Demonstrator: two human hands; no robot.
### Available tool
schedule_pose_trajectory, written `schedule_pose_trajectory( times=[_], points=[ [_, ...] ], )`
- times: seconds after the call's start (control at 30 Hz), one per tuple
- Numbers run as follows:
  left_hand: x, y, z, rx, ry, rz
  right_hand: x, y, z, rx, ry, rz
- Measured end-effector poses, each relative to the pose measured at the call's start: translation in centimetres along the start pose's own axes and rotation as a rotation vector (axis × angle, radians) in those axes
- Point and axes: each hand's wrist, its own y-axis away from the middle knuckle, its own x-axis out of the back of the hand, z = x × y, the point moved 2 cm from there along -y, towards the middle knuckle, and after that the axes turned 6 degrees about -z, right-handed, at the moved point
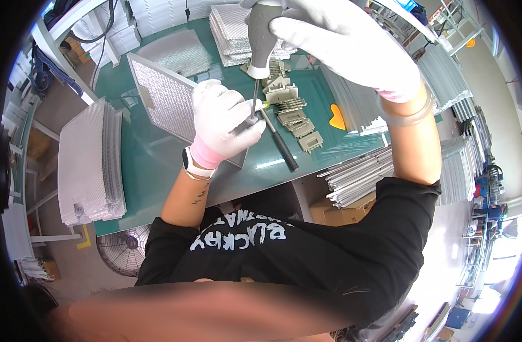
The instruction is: Assembling metal mesh filter panels by attaching frames and clips using a drill and hammer.
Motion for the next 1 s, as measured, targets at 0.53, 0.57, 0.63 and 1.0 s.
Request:
schedule_pose_trajectory(
  times=[0.53, 0.57, 0.63, 1.0],
  points=[
    [0.1, 0.0, 0.2, 0.001, -0.026, 0.015, 0.0, -0.8, -2.1, -0.166, 0.662, -0.123],
    [0.2, 0.2, 0.0, 0.012, -0.025, 0.004, 0.5, -2.1, -3.1, -0.491, 0.508, -0.175],
    [-0.1, -0.5, 0.4, -0.01, 0.001, 0.005, 1.2, -2.6, -4.9, -0.851, 0.376, -0.227],
    [-0.2, -0.3, 0.3, 0.004, -0.017, 0.014, -0.3, -4.2, -4.2, -0.909, 0.713, -0.19]
  ],
)
